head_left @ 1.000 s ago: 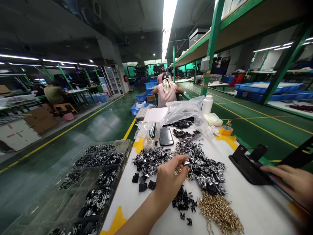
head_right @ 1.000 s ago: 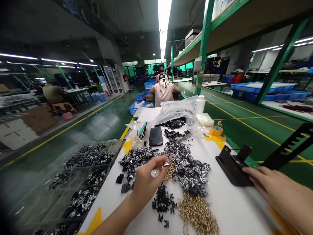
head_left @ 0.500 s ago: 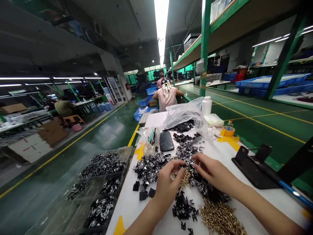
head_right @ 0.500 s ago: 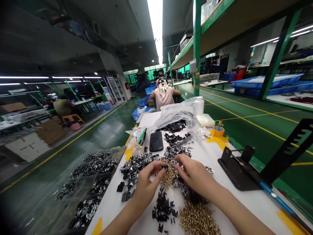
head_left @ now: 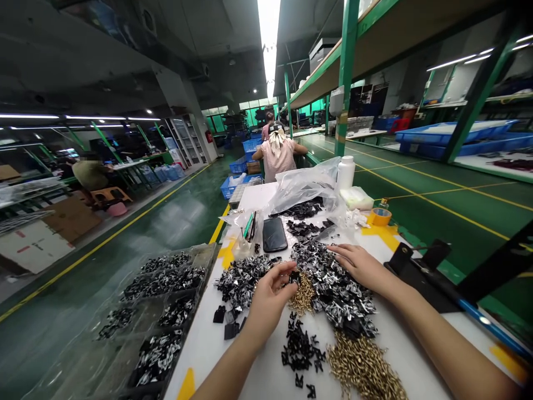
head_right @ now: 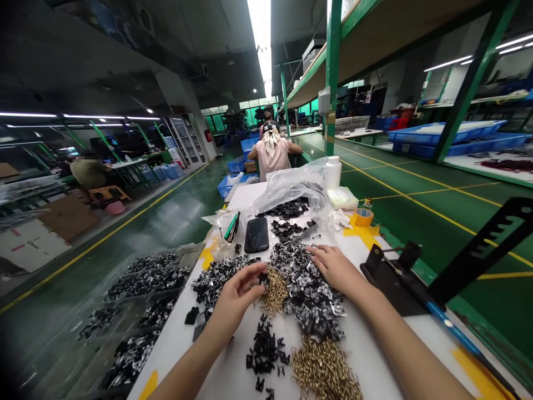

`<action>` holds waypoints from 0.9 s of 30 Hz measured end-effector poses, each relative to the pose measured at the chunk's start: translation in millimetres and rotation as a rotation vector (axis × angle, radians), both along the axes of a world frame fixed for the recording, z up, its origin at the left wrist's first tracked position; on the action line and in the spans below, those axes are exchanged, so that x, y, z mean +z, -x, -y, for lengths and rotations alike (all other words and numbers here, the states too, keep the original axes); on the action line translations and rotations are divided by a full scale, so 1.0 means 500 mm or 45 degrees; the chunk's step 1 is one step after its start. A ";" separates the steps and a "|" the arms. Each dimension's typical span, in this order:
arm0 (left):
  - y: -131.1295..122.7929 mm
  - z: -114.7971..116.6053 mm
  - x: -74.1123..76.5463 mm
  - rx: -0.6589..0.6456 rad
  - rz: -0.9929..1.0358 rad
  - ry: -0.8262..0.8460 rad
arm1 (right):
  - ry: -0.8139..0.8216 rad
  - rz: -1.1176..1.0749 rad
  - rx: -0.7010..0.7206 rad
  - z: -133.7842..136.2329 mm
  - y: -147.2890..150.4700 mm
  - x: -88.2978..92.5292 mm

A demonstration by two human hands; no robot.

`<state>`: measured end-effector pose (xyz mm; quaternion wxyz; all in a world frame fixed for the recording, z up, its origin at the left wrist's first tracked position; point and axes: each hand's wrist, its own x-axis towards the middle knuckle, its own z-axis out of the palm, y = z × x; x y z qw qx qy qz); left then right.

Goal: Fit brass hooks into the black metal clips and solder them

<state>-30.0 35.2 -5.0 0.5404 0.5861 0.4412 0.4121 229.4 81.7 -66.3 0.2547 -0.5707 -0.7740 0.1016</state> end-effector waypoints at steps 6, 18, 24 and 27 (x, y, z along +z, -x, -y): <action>-0.003 0.004 0.009 -0.073 0.047 0.139 | 0.124 -0.094 0.043 -0.004 0.011 0.006; 0.000 0.004 0.001 -0.261 0.101 0.310 | 0.178 -0.312 0.012 -0.019 0.016 -0.014; 0.000 0.003 0.009 -0.264 0.117 0.329 | 0.161 -0.444 -0.018 -0.026 0.015 -0.021; 0.000 0.002 0.007 -0.251 0.129 0.335 | 0.166 -0.498 -0.012 -0.025 0.018 -0.022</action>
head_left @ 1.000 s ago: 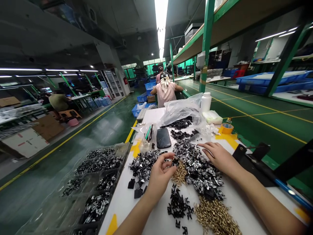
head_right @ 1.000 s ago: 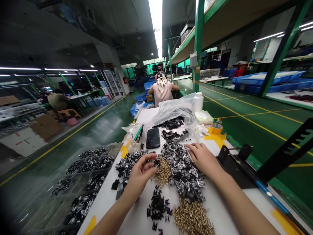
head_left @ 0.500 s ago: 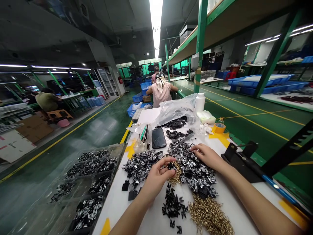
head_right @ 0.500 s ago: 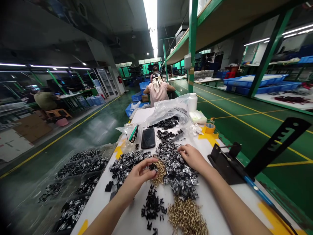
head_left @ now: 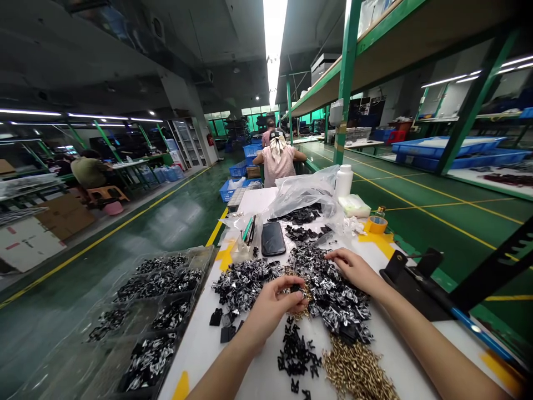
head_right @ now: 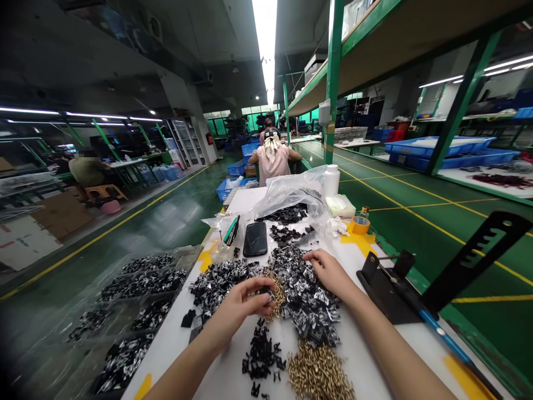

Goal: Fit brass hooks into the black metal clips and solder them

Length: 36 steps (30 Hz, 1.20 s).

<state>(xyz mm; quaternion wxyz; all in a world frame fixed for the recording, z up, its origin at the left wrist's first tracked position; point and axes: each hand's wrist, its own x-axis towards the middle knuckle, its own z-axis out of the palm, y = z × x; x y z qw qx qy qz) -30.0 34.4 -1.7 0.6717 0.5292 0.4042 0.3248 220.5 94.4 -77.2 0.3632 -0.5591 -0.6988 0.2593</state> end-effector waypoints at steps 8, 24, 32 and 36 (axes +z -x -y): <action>0.001 0.001 -0.013 0.040 0.058 -0.016 | 0.052 -0.062 0.036 0.006 0.010 0.003; 0.000 0.002 -0.024 0.026 0.052 -0.124 | -0.049 -0.085 0.032 0.012 0.011 0.026; 0.000 0.005 -0.024 -0.005 0.046 -0.159 | 0.025 -0.068 0.023 0.017 0.023 0.013; 0.000 0.004 -0.020 -0.001 0.034 -0.151 | -0.029 -0.108 0.044 0.020 0.024 0.025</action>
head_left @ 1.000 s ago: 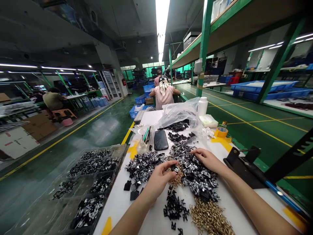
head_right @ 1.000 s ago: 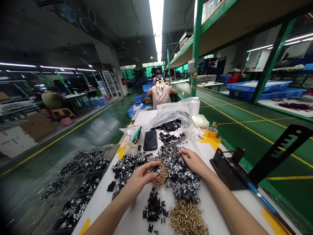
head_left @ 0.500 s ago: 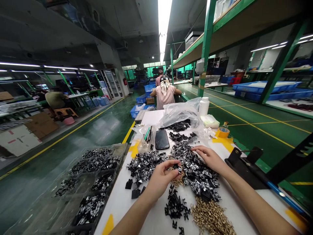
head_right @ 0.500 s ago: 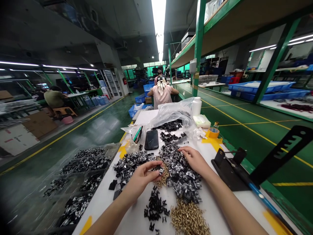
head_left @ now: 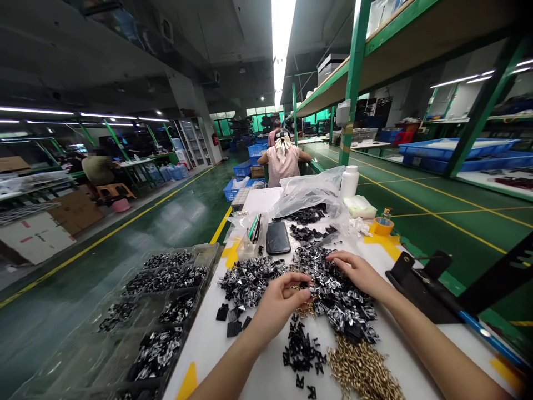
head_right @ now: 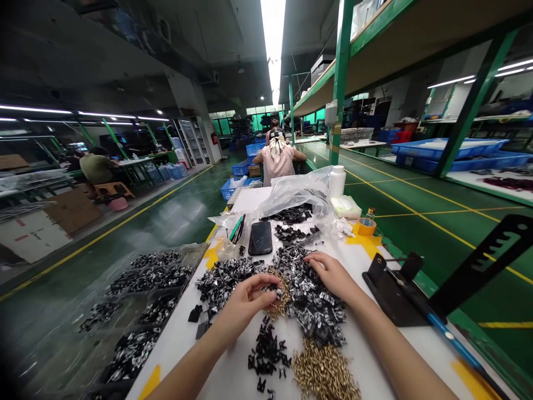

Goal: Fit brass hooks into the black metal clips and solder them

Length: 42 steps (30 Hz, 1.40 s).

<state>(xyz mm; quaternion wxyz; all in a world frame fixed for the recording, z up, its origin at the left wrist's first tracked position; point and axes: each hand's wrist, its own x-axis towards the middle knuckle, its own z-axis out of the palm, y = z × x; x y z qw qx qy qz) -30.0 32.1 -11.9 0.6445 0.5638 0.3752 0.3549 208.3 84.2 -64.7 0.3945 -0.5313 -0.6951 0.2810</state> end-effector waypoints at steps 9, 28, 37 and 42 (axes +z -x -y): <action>-0.001 0.011 0.012 0.115 -0.149 -0.174 | -0.224 -0.102 -0.098 0.046 0.021 0.056; -0.015 0.023 0.005 0.130 -0.293 -0.480 | -0.567 0.101 0.284 0.155 0.129 0.092; -0.014 0.026 0.010 0.152 -0.168 -0.406 | -0.645 0.160 0.312 0.157 0.124 0.103; -0.011 0.025 0.016 0.188 -0.128 -0.342 | -0.604 0.172 0.256 0.154 0.119 0.099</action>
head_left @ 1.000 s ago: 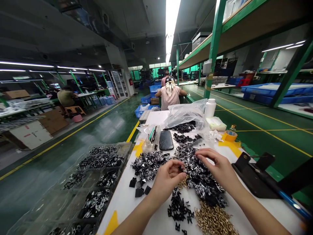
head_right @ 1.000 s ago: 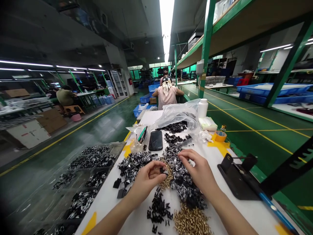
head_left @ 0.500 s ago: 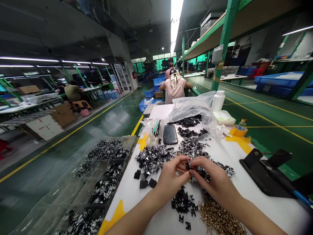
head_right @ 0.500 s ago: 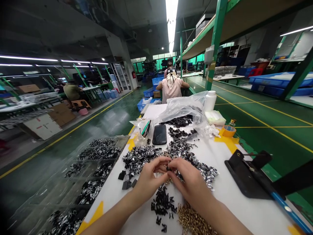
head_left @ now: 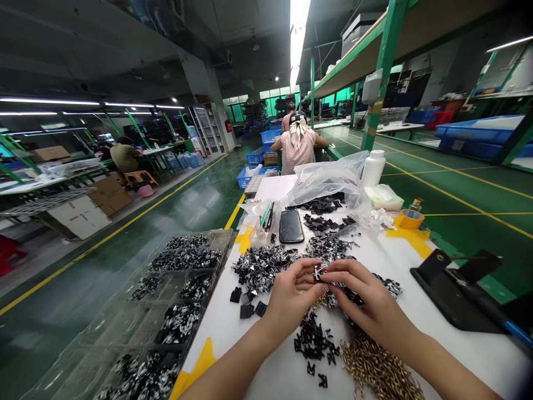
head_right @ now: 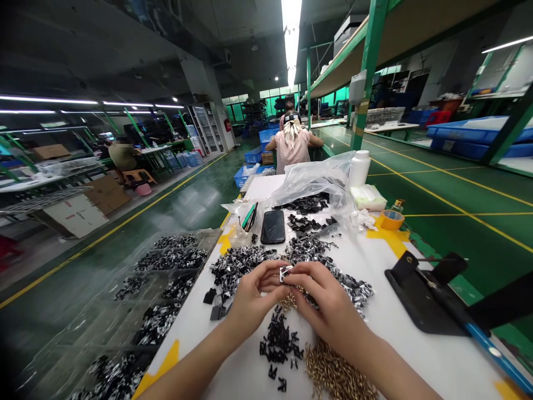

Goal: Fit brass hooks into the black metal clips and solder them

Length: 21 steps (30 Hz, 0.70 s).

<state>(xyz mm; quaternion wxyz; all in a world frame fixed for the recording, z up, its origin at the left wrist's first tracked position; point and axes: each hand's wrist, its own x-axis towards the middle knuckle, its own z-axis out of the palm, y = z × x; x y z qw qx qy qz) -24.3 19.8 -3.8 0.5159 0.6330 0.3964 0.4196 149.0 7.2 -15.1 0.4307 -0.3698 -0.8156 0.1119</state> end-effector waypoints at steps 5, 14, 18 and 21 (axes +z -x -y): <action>0.000 -0.003 0.000 -0.062 0.079 0.084 | 0.064 0.039 0.017 -0.004 -0.001 -0.001; 0.004 -0.003 -0.002 -0.004 -0.001 0.064 | 0.115 0.033 0.086 -0.006 -0.004 -0.002; 0.006 -0.004 0.000 -0.017 -0.104 -0.009 | 0.104 0.023 0.068 -0.007 -0.005 -0.005; 0.008 -0.005 0.000 -0.015 -0.207 -0.114 | 0.109 0.018 0.054 -0.008 -0.005 -0.008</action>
